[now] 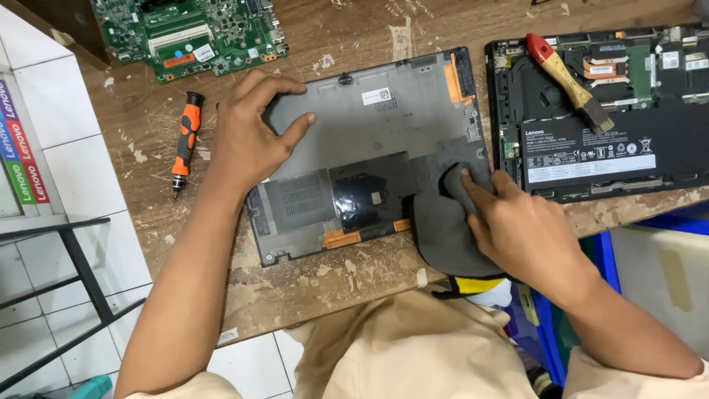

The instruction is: The person scrapes residue from the back cover of a disassembled laptop using a red-handled tool, then wipes the cover with a cloth. They flip the cover to clean the other side and set it aside. Finally, they use a screwdriver on the exposed motherboard.

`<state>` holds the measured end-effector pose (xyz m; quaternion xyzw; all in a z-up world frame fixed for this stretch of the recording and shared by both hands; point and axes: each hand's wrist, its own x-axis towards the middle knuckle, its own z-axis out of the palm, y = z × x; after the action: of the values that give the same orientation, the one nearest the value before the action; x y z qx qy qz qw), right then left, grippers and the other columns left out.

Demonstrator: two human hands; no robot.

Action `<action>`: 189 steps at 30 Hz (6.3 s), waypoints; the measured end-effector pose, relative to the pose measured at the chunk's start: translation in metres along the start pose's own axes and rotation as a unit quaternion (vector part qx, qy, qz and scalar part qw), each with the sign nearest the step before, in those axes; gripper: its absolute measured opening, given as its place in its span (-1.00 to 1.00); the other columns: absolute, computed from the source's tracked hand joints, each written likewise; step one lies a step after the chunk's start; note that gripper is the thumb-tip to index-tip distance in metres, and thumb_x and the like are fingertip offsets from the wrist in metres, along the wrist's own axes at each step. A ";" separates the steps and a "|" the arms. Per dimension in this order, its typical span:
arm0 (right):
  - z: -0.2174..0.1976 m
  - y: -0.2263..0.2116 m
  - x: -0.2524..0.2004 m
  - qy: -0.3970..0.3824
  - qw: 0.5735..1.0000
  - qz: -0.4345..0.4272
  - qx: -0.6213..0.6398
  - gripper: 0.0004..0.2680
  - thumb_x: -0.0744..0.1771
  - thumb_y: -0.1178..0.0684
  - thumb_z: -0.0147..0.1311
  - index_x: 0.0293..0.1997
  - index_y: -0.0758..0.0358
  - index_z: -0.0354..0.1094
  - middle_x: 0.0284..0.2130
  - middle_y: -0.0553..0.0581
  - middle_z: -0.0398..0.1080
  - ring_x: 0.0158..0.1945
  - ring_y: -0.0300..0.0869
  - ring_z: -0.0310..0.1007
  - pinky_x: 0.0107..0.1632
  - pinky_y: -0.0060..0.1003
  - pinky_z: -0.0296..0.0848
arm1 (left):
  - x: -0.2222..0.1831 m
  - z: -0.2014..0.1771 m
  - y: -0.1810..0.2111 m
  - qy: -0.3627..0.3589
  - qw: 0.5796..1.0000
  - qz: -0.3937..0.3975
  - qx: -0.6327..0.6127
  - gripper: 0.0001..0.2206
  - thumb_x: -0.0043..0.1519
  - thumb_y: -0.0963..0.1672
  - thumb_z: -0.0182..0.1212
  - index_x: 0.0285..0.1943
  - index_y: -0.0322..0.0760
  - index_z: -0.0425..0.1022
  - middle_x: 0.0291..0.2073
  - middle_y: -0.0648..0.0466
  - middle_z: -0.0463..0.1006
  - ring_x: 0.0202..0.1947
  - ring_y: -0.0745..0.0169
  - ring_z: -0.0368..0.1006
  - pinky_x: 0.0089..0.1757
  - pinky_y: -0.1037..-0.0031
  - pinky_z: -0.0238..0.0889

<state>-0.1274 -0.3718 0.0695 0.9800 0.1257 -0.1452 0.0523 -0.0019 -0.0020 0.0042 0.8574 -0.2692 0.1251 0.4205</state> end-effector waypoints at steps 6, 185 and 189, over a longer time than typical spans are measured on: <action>-0.010 -0.006 0.028 0.000 0.998 0.042 0.046 -0.63 0.42 -0.05 -0.06 0.43 0.15 0.28 -0.11 0.34 0.37 -0.38 0.53 0.55 -0.42 0.42 0.53 | 0.001 0.002 0.001 0.007 1.000 0.017 -0.002 -0.69 0.34 -0.16 0.52 0.16 -0.47 0.58 0.03 -0.17 0.62 0.10 -0.14 0.55 0.16 0.08 0.44; 0.028 0.057 -0.041 0.029 0.984 0.100 0.143 -0.70 0.38 -0.08 0.11 0.26 -0.31 0.58 -0.15 0.00 0.40 -0.15 0.18 0.58 -0.33 0.26 0.49 | 0.024 -0.082 0.109 0.083 0.936 0.129 0.318 -0.78 0.73 -0.21 0.55 0.04 -0.55 0.72 -0.07 -0.13 0.52 -0.22 0.06 0.47 -0.30 0.34 0.41; 0.039 0.064 -0.040 0.069 0.997 -0.009 0.021 -0.65 0.38 -0.16 0.15 0.36 -0.49 0.44 -0.06 0.02 0.39 -0.40 0.14 0.57 -0.53 0.10 0.51 | 0.004 -0.099 0.147 0.112 0.929 0.143 0.322 -0.74 0.83 -0.20 0.27 0.19 -0.61 0.77 0.00 -0.22 0.45 -0.21 -0.07 0.43 -0.29 0.24 0.20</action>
<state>-0.1583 -0.4481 0.0481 0.9874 0.1350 -0.0801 0.0211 -0.0805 0.0009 0.1629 0.8797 -0.2854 0.3588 0.1266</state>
